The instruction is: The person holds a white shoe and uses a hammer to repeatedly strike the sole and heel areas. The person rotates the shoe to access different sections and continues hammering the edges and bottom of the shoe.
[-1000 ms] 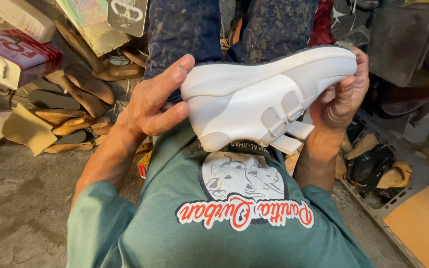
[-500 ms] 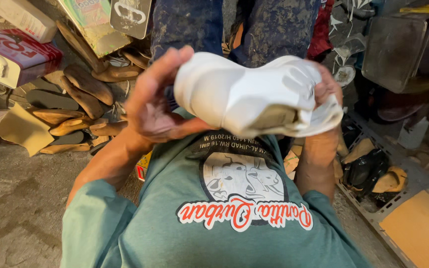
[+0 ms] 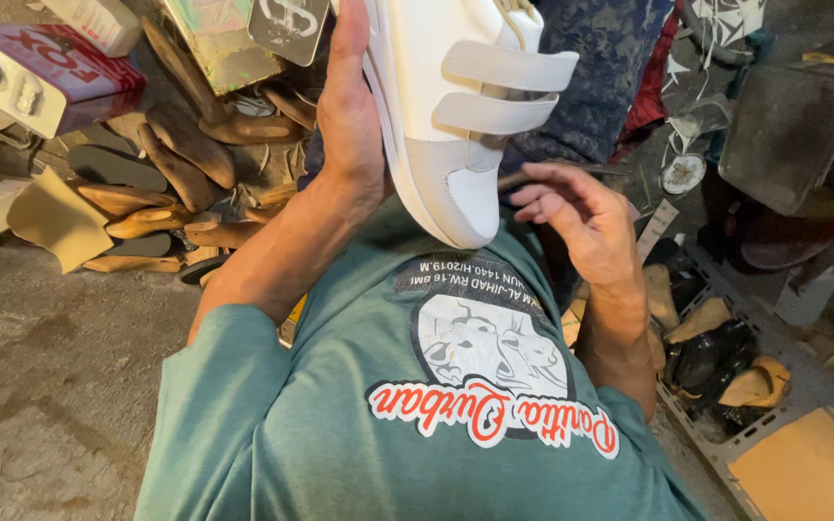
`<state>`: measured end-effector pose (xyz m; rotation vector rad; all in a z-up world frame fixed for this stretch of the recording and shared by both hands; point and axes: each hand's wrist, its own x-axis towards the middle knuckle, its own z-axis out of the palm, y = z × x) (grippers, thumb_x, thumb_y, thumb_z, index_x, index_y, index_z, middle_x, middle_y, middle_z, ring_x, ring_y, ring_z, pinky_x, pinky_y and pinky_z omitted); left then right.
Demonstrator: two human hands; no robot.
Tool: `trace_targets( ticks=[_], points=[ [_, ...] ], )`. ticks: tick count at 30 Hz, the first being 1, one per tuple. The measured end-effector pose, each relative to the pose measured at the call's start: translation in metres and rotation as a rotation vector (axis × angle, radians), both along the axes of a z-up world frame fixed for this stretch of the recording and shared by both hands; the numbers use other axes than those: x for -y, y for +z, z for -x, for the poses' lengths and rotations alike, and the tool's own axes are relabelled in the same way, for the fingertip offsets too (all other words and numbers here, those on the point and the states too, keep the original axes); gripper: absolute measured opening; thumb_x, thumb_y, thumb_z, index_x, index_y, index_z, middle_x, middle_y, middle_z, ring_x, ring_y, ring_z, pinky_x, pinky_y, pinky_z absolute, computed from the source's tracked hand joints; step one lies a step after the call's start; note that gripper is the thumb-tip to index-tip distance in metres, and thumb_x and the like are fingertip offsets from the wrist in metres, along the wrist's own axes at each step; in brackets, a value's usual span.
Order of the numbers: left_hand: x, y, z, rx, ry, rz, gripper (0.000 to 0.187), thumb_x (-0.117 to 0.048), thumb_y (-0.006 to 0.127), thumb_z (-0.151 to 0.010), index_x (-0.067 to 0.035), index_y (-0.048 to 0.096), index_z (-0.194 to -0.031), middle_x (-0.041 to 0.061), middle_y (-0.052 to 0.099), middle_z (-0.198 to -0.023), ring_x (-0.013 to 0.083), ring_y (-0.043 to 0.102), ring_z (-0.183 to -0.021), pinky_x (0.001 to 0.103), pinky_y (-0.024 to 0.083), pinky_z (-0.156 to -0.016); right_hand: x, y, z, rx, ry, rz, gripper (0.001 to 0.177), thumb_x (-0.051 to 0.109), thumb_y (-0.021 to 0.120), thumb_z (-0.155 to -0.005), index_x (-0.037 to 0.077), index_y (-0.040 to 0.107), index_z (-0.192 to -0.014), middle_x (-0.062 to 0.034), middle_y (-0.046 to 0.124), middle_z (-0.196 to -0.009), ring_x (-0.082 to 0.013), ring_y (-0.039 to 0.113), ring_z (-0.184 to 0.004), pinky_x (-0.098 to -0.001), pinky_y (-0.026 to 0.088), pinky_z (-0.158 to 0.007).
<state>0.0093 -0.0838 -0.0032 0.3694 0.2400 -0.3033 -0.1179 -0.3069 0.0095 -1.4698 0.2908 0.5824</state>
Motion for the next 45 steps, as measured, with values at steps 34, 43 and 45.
trace_targets(
  ticks=[34,43,45],
  points=[
    [-0.090,-0.117,-0.012,-0.421,0.242,-0.189,0.052,-0.049,0.048,-0.099,-0.004,0.068,-0.116,0.016,0.076,-0.103,0.0349,0.072,-0.094,0.052,0.059,-0.088,0.000,-0.009,-0.007,0.155,-0.136,0.193,0.033,0.016,0.052,-0.109,-0.007,0.060,-0.130,-0.0211,0.071,-0.102,-0.0240,0.072,-0.086,-0.0298,0.058,-0.080],
    [-0.018,-0.009,0.017,-0.554,0.083,-0.169,0.067,-0.054,0.048,-0.095,-0.004,0.056,-0.138,0.019,0.069,-0.128,0.0363,0.066,-0.118,0.051,0.056,-0.099,-0.028,0.037,-0.019,0.594,0.010,0.812,0.064,0.033,0.076,-0.099,-0.002,0.045,-0.142,-0.0236,0.046,-0.144,-0.0374,0.048,-0.136,-0.0481,0.048,-0.111],
    [-0.009,0.020,0.031,-0.562,-0.044,-0.157,0.066,-0.049,0.051,-0.096,-0.009,0.049,-0.148,0.016,0.066,-0.134,0.0330,0.064,-0.122,0.049,0.058,-0.092,-0.022,0.022,-0.032,0.653,-0.012,0.874,0.087,0.048,0.077,-0.100,0.001,0.031,-0.157,-0.0227,0.035,-0.162,-0.0391,0.037,-0.155,-0.0547,0.038,-0.134]
  ],
)
